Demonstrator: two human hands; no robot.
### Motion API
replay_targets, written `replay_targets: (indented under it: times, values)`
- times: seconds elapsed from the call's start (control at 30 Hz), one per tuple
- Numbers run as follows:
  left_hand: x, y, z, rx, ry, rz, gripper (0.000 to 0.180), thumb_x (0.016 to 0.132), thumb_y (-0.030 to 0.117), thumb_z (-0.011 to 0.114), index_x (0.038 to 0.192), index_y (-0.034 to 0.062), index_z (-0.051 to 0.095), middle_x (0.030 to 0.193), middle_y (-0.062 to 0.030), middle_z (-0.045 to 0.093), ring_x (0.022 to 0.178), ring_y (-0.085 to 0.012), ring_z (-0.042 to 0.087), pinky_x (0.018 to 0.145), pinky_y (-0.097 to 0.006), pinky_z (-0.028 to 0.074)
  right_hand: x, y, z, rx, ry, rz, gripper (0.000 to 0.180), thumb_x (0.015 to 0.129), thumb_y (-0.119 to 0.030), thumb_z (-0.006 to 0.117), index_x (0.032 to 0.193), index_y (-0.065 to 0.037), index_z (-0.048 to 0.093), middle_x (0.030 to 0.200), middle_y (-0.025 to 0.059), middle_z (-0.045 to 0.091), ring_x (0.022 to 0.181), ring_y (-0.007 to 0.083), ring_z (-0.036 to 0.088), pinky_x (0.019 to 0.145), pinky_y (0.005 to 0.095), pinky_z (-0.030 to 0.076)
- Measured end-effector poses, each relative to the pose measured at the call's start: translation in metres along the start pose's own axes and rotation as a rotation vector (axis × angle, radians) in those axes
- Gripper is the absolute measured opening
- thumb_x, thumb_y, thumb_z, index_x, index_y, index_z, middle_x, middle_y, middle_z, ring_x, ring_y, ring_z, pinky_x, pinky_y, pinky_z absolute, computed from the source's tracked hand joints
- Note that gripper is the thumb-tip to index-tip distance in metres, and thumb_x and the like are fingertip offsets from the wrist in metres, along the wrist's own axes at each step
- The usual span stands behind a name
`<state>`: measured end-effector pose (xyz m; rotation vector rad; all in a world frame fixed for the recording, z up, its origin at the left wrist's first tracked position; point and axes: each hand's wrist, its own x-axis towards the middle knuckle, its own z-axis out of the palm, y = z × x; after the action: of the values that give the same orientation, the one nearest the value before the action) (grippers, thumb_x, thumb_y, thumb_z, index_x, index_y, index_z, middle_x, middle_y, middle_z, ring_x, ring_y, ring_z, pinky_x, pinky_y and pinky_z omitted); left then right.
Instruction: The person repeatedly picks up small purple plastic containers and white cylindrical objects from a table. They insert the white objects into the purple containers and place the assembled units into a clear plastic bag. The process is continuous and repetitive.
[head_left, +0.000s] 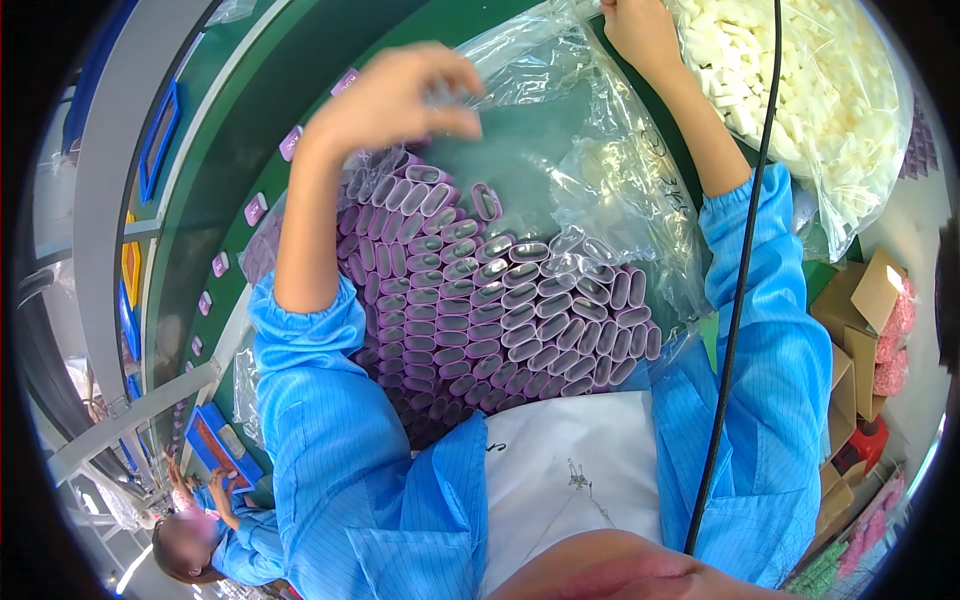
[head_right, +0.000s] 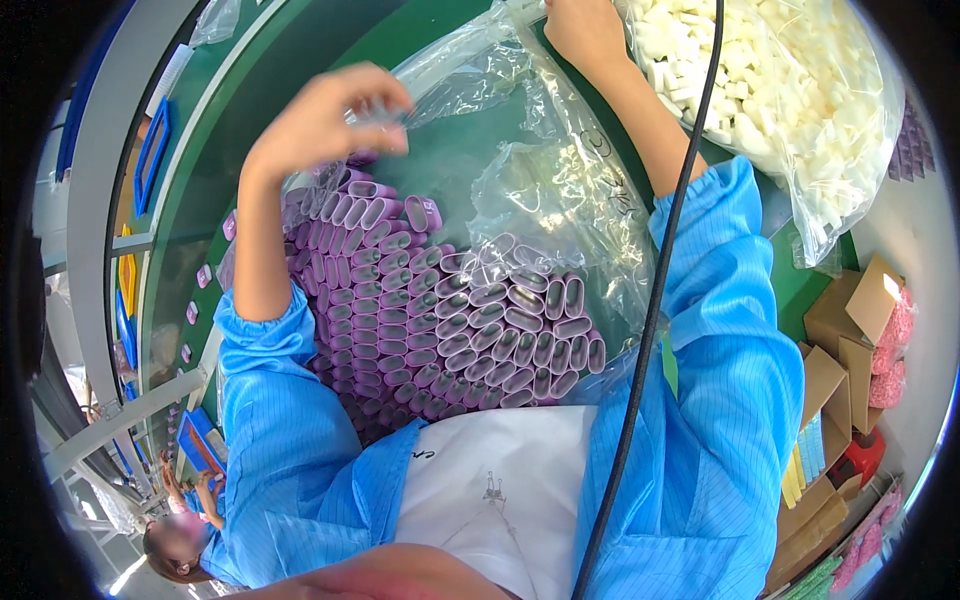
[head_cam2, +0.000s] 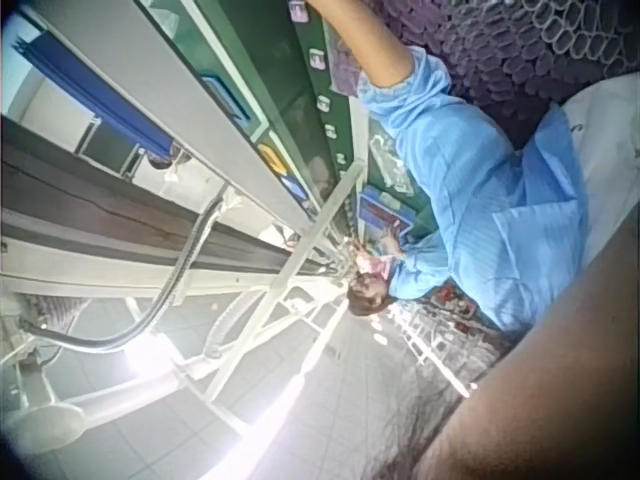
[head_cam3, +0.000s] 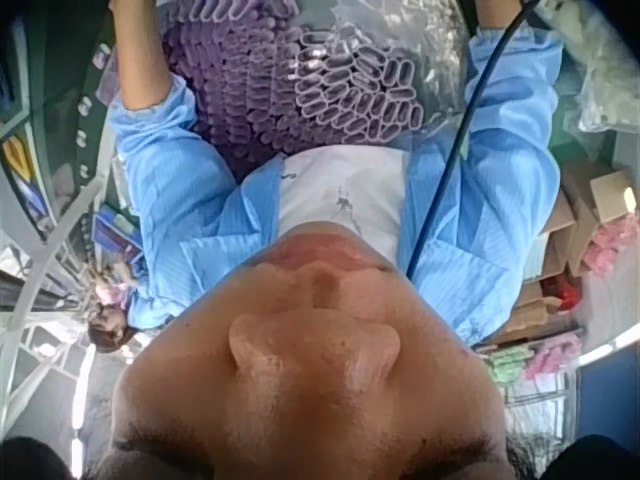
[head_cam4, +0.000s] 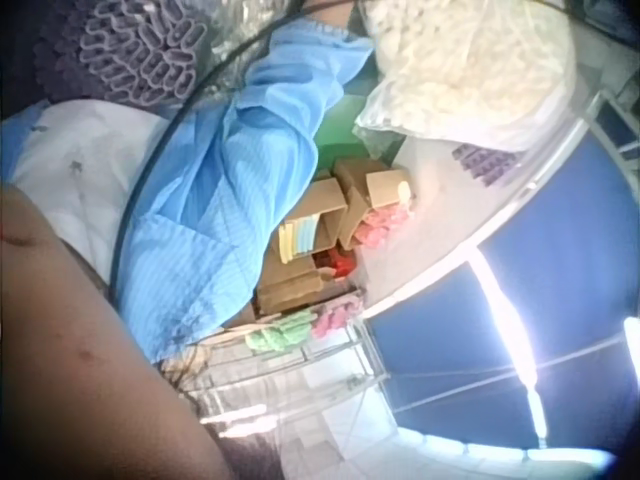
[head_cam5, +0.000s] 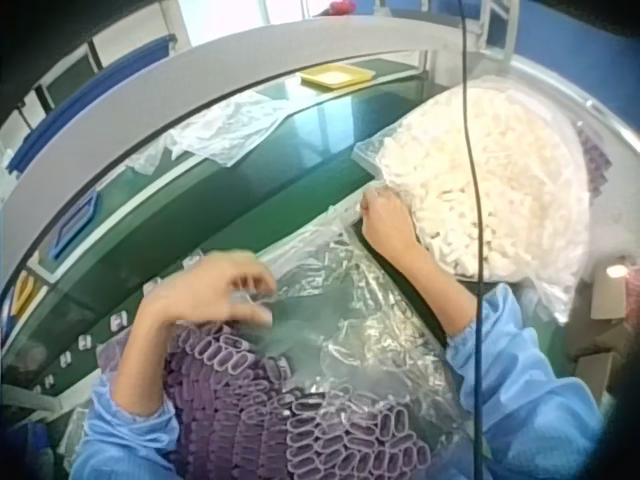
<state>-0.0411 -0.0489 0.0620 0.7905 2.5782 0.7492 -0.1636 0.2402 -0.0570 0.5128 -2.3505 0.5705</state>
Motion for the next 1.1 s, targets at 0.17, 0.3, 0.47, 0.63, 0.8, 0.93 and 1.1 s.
replay_targets:
  times: [0.17,0.3,0.47,0.63,0.8,0.93,1.1]
  values:
    - [-0.001,0.018,0.033,-0.1,-0.437,0.3,0.041,0.065,0.013,0.083,0.103,0.0063,0.068,0.099,-0.0041,0.064,0.1,-0.0227,0.057,0.085,-0.036,0.047,-0.012,-0.019,-0.025,0.267,-0.048,0.185,0.006,0.078,-0.003,0.066,0.08,0.002,0.063,0.08,0.0198,0.064,0.082,0.037,0.061,0.072,0.0442,0.049]
    - [0.01,0.014,0.03,-0.174,-0.399,0.195,0.026,0.075,0.015,0.078,0.096,0.0032,0.07,0.098,-0.0056,0.067,0.093,-0.0208,0.06,0.083,-0.033,0.047,-0.014,-0.021,-0.031,0.426,-0.216,0.439,0.008,0.077,-0.004,0.069,0.079,0.002,0.064,0.078,0.0191,0.064,0.079,0.0344,0.062,0.072,0.0415,0.049]
    - [0.027,0.02,0.058,-0.239,0.234,0.216,0.026,0.085,0.019,0.072,0.105,0.003,0.069,0.098,-0.0083,0.068,0.088,-0.0197,0.066,0.08,-0.03,0.052,-0.021,-0.015,-0.03,0.176,-0.013,0.004,0.006,0.079,-0.003,0.067,0.082,0.002,0.066,0.083,0.0187,0.067,0.074,0.0332,0.064,0.067,0.0387,0.05]
    - [0.031,0.007,0.076,-0.134,0.48,0.091,0.034,0.083,0.012,0.074,0.114,0.0037,0.065,0.103,-0.0113,0.069,0.092,-0.0186,0.069,0.082,-0.031,0.057,-0.021,-0.057,-0.066,0.543,-0.076,0.093,0.011,0.087,-0.003,0.067,0.097,0.0,0.07,0.095,0.0071,0.067,0.083,0.0142,0.064,0.073,0.0272,0.051]
    - [0.032,0.014,0.073,-0.326,0.445,0.029,0.041,0.08,0.009,0.076,0.117,0.0011,0.06,0.101,-0.0124,0.07,0.093,-0.0184,0.069,0.083,-0.032,0.058,-0.04,-0.1,-0.08,0.795,-0.242,-0.129,0.007,0.082,-0.008,0.07,0.087,-0.004,0.069,0.079,0.0083,0.066,0.07,0.0183,0.064,0.064,0.0296,0.051]
    - [0.031,0.016,0.077,-0.376,0.425,0.015,0.043,0.079,0.005,0.077,0.117,-0.0004,0.059,0.101,-0.0129,0.07,0.094,-0.0188,0.069,0.084,-0.033,0.058,-0.05,-0.104,-0.073,0.708,-0.261,-0.091,0.008,0.08,-0.003,0.07,0.088,-0.002,0.068,0.08,0.0082,0.065,0.068,0.0184,0.062,0.063,0.0295,0.05]
    - [0.028,0.022,0.077,-0.315,0.451,0.029,0.043,0.078,0.003,0.076,0.118,0.0,0.059,0.1,-0.0133,0.07,0.093,-0.0184,0.069,0.084,-0.033,0.058,-0.052,-0.107,-0.073,0.666,-0.27,-0.096,0.009,0.077,-0.005,0.072,0.084,-0.002,0.068,0.079,0.0088,0.065,0.073,0.0235,0.064,0.065,0.0337,0.051]
